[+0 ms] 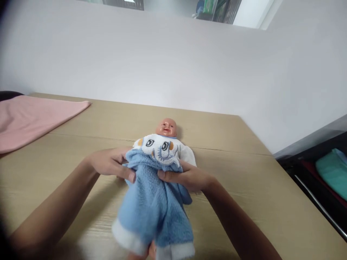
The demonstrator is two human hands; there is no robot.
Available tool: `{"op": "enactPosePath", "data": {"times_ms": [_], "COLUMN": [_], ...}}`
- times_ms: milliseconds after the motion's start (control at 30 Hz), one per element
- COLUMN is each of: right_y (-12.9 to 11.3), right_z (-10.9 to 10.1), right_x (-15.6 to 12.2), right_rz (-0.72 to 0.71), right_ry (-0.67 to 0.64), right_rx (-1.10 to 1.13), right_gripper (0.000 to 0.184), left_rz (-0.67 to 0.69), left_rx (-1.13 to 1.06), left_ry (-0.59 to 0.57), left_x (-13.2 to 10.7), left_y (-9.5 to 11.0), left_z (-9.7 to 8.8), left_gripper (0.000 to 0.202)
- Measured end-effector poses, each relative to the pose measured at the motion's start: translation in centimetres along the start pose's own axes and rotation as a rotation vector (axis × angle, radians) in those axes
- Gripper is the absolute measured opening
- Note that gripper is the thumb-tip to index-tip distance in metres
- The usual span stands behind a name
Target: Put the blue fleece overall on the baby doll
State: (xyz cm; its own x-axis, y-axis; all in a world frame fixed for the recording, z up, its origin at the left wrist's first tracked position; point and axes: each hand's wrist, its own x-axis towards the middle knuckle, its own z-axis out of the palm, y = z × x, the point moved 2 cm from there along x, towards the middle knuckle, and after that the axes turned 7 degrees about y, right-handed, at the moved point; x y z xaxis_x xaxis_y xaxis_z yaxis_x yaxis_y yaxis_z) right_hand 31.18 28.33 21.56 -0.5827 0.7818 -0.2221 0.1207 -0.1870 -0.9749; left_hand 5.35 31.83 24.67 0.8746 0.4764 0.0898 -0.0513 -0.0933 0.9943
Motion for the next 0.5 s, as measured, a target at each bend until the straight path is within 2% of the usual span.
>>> {"op": "enactPosePath", "data": {"times_ms": [100, 167, 267, 367, 500], "right_y": [-1.1, -2.1, -3.1, -2.3, 0.7], "right_z": [0.4, 0.7, 0.7, -0.4, -2.7], "right_x": [-0.3, -0.7, -1.1, -0.9, -0.2], "right_rz": [0.037, 0.008, -0.062, -0.055, 0.084], "right_ry": [-0.086, -0.17, -0.239, -0.142, 0.142], "right_rx": [0.04, 0.025, -0.058, -0.056, 0.099], "right_gripper": [0.088, 0.089, 0.074, 0.055, 0.06], "left_rz": [0.038, 0.019, -0.039, -0.094, -0.198], "left_rx": [-0.054, -0.101, -0.129, -0.174, -0.145], "left_ry": [0.034, 0.047, 0.056, 0.066, 0.113], "left_x": [-0.1, -0.3, -0.3, 0.0, 0.3], "left_y": [0.2, -0.3, -1.0, -1.1, -1.0], "left_z": [-0.6, -0.7, -0.5, -0.1, 0.1], "left_gripper": [0.036, 0.037, 0.036, 0.04, 0.045]}}
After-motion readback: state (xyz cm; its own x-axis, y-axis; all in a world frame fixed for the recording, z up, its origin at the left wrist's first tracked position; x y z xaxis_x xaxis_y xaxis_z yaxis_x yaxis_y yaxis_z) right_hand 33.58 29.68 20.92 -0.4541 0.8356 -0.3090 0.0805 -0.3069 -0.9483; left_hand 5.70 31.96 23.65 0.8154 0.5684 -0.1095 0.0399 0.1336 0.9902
